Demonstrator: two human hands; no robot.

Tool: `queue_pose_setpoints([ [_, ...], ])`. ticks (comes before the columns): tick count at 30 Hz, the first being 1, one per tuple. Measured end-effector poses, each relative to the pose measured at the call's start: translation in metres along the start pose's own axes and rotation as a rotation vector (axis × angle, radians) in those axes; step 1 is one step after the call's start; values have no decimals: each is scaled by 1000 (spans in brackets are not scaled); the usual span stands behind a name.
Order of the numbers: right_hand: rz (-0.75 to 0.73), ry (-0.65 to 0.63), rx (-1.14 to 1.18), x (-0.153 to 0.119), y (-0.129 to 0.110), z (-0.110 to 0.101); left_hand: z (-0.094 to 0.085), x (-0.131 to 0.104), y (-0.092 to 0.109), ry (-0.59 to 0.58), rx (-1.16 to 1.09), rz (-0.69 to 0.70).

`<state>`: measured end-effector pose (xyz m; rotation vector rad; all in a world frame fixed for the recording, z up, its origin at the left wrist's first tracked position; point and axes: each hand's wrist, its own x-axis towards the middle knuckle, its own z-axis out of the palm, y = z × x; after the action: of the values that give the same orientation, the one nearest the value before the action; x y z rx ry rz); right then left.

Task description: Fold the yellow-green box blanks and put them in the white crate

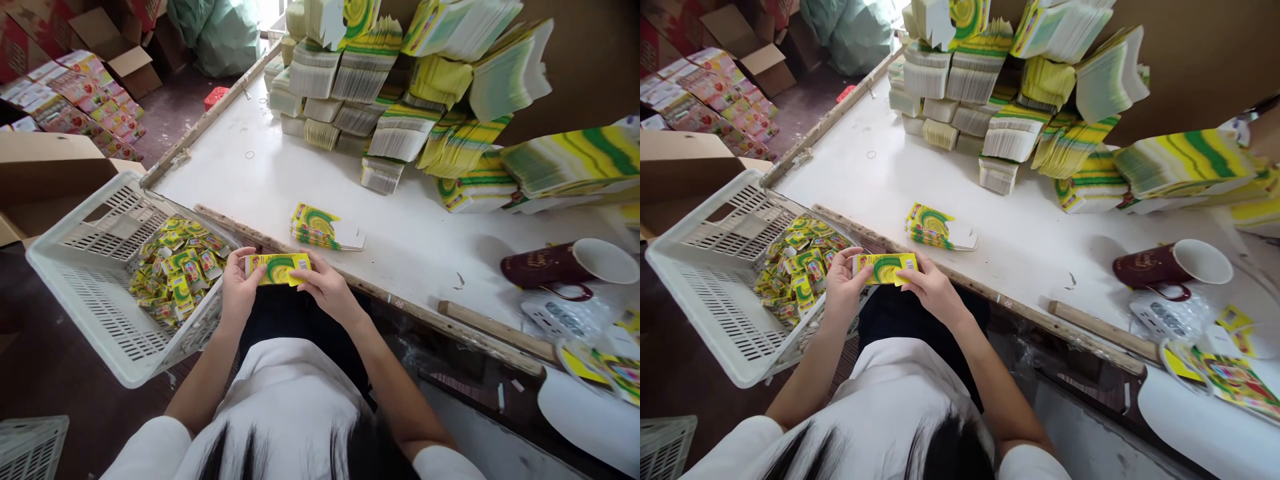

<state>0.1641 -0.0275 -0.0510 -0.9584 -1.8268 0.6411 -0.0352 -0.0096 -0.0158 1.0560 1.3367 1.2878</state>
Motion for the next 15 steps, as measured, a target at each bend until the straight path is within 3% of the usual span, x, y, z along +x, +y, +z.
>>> queue_pose_setpoints([
  [3,49,-62,42,4,-2,-5,3,-1,-2,-11,-75,-14],
  [6,187,46,111,8,-5,0,6,-2,0,-18,-78,-10],
  [10,353,132,422,10,-6,12,7,-3,1,-30,-98,-33],
  [12,373,129,463,10,-5,17,8,-4,-1,-45,-108,-67],
  [15,320,191,339,10,-3,25,8,-4,-6,-57,-93,-87],
])
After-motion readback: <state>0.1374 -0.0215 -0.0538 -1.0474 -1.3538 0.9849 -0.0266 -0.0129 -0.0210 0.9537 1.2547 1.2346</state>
